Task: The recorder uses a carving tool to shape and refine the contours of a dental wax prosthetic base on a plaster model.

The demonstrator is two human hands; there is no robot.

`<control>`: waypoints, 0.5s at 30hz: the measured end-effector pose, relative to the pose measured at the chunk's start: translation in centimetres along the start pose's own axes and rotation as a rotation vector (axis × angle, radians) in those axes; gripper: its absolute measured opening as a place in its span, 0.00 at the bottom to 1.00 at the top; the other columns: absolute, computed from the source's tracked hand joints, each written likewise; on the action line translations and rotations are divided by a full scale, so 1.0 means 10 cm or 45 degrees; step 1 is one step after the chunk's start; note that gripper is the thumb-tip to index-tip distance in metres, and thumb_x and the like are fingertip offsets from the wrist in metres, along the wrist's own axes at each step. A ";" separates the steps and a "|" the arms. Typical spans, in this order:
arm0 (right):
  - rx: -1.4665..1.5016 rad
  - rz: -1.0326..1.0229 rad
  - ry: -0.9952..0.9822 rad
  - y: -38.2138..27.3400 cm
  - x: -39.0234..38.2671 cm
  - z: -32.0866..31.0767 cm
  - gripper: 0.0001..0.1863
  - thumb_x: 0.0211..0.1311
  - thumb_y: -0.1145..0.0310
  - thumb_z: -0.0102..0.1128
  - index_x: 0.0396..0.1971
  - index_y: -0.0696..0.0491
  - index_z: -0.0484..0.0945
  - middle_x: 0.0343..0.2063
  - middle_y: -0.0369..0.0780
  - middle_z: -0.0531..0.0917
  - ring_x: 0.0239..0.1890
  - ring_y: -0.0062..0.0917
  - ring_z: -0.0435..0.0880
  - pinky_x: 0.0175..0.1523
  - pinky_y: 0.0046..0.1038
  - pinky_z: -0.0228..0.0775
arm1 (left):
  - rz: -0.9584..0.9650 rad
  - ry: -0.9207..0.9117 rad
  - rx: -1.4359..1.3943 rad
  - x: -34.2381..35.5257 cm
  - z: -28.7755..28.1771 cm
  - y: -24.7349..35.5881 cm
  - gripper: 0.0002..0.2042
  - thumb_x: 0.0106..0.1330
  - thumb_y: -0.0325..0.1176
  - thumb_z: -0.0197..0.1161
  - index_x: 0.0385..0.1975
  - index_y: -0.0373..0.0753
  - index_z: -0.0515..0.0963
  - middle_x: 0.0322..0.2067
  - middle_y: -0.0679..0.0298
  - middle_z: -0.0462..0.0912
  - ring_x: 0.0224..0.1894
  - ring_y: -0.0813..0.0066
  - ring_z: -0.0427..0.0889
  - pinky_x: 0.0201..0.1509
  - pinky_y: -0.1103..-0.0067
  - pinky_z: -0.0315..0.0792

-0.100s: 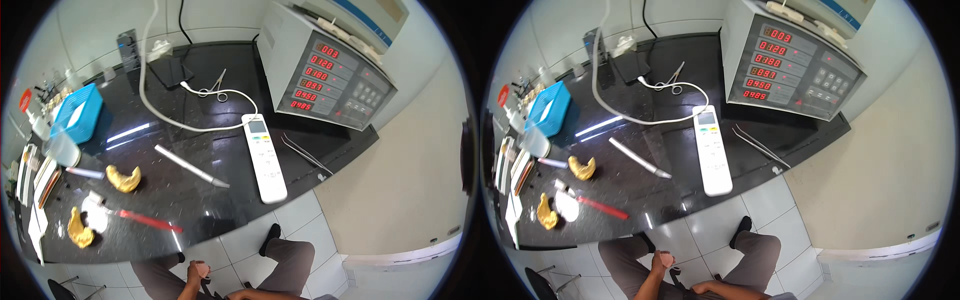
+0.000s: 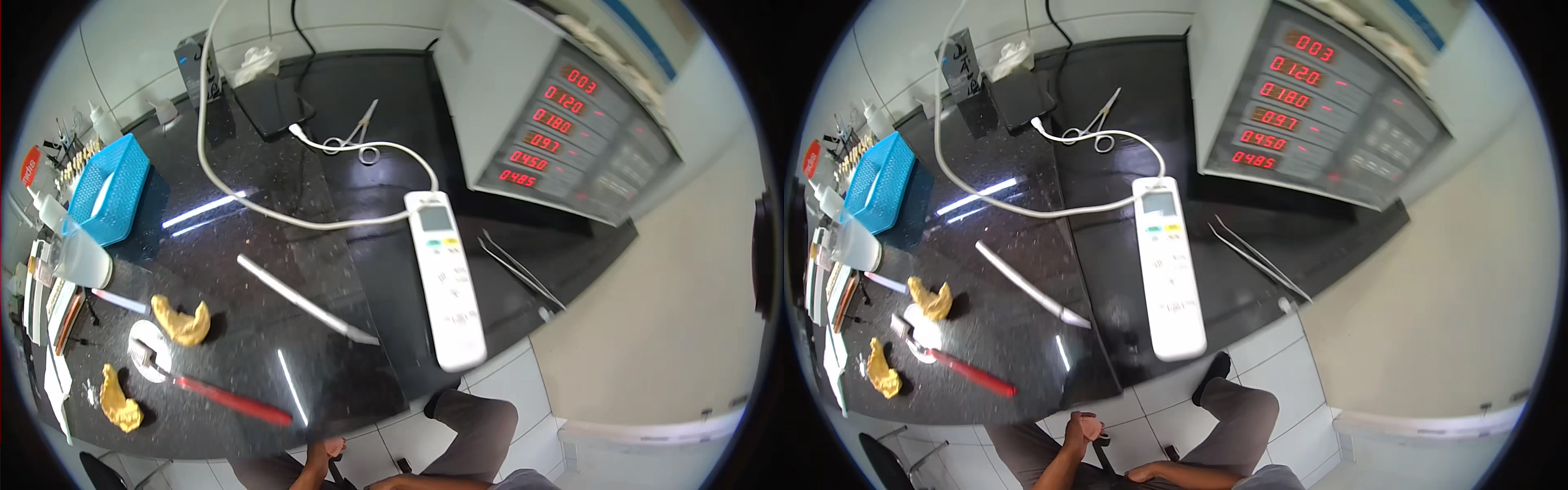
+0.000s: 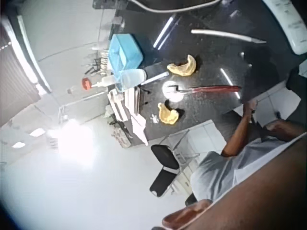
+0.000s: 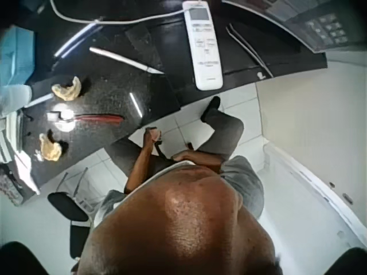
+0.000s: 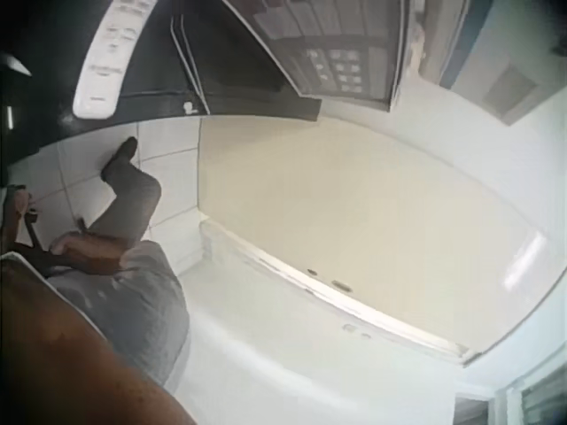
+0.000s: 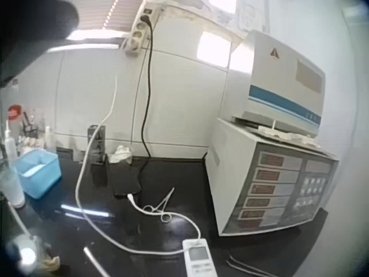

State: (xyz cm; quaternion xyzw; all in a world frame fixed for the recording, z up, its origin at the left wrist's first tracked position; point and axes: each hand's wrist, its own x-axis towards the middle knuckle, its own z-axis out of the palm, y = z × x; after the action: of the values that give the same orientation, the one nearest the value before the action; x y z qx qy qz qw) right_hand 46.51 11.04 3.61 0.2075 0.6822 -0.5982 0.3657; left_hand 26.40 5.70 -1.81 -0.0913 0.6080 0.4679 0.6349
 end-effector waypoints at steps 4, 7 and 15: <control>0.351 0.078 0.148 -0.09 -0.50 -0.35 0.21 0.60 0.55 0.55 0.44 0.56 0.80 0.44 0.48 0.84 0.43 0.42 0.84 0.47 0.43 0.75 | -0.105 -0.125 0.174 -0.04 0.19 0.07 0.22 0.70 0.47 0.44 0.47 0.35 0.77 0.38 0.57 0.84 0.39 0.67 0.83 0.45 0.76 0.77; 0.557 0.115 0.230 -0.18 -0.77 -0.58 0.21 0.60 0.55 0.55 0.44 0.56 0.81 0.44 0.48 0.84 0.44 0.41 0.84 0.48 0.43 0.74 | -0.219 -0.120 0.263 -0.25 0.27 0.20 0.22 0.70 0.47 0.44 0.48 0.35 0.77 0.38 0.58 0.84 0.40 0.67 0.83 0.45 0.76 0.77; 1.024 0.129 0.429 -0.37 -1.20 -0.74 0.22 0.61 0.53 0.54 0.44 0.55 0.81 0.45 0.47 0.84 0.45 0.40 0.83 0.50 0.42 0.73 | -0.342 -0.292 0.483 -0.78 0.49 0.60 0.23 0.71 0.47 0.44 0.50 0.36 0.77 0.40 0.59 0.84 0.42 0.70 0.82 0.47 0.78 0.75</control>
State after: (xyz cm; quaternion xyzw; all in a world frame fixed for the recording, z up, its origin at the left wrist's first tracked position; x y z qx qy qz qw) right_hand 49.74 19.34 15.22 0.4611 0.4340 -0.7554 0.1681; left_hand 26.91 8.58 8.76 0.0030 0.5914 0.2641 0.7619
